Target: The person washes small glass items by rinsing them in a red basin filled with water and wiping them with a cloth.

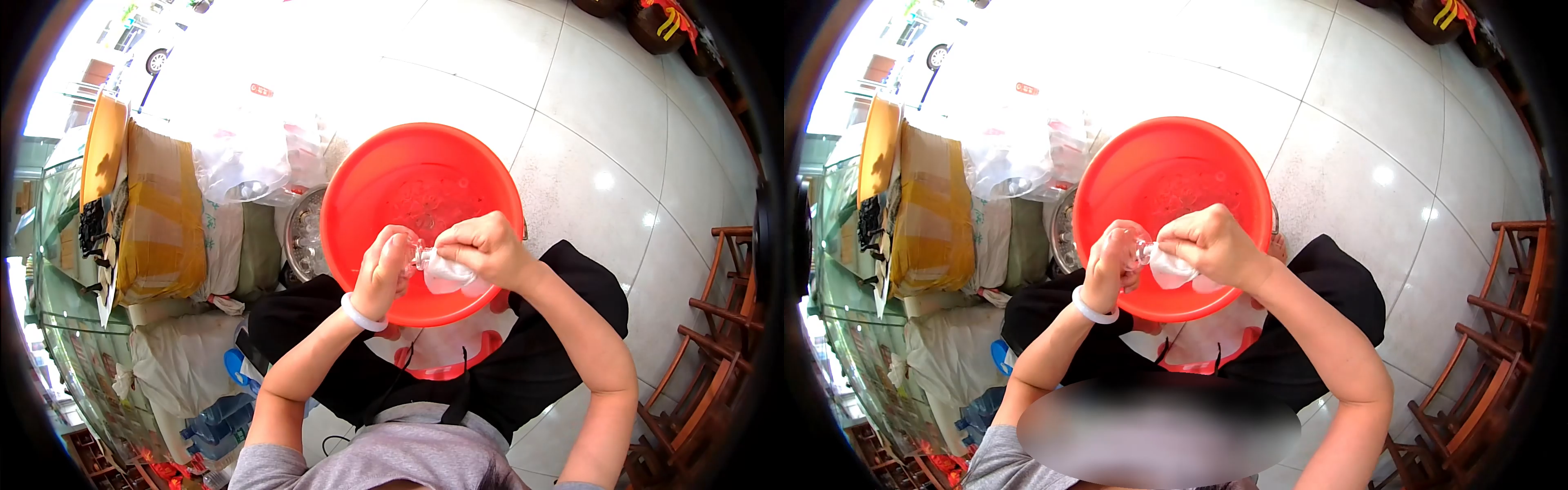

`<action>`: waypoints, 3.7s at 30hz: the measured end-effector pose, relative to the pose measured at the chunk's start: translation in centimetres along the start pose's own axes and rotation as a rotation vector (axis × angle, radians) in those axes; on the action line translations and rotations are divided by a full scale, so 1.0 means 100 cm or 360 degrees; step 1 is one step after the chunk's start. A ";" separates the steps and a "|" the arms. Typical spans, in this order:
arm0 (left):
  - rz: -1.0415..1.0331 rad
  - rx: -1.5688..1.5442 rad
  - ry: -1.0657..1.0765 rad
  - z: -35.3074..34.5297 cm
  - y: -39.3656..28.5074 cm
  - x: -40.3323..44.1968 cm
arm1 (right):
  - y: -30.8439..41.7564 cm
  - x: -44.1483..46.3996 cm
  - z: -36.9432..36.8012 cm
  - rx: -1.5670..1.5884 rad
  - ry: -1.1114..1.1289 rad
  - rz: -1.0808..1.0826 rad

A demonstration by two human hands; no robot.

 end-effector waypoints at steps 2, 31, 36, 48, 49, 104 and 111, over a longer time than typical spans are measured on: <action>-0.0027 -0.0200 0.0201 -0.011 -0.007 -0.003 | -0.032 -0.007 -0.017 0.0891 0.0186 -0.0649; 0.0745 -0.0870 0.0642 -0.033 0.015 -0.014 | -0.036 -0.006 -0.021 0.1002 0.0307 -0.0757; -0.0069 -0.0639 -0.0013 -0.010 -0.028 -0.006 | -0.056 -0.014 -0.026 0.1255 0.0102 -0.0993; 0.1041 -0.1226 0.0990 -0.040 0.014 -0.018 | -0.041 -0.008 -0.014 0.1115 0.0233 -0.0816; 0.1040 -0.1226 0.0991 -0.042 0.014 -0.020 | -0.040 -0.007 -0.014 0.1093 0.0235 -0.0771; -0.0212 -0.0512 0.0356 -0.006 -0.009 0.008 | -0.046 -0.015 -0.019 0.0804 0.0104 -0.0854; -0.0083 -0.0584 0.0393 -0.005 0.000 0.011 | -0.027 -0.011 -0.019 0.0665 0.0050 -0.0634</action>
Point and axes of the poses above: each hand's wrist, its own x-axis towards the middle knuckle, its own z-axis out of the back of the hand, y = z × x, the point moved 10 cm from there along x, towards the middle knuckle, and after that the axes turned 12 degrees about -x, right-handed, at the moved point
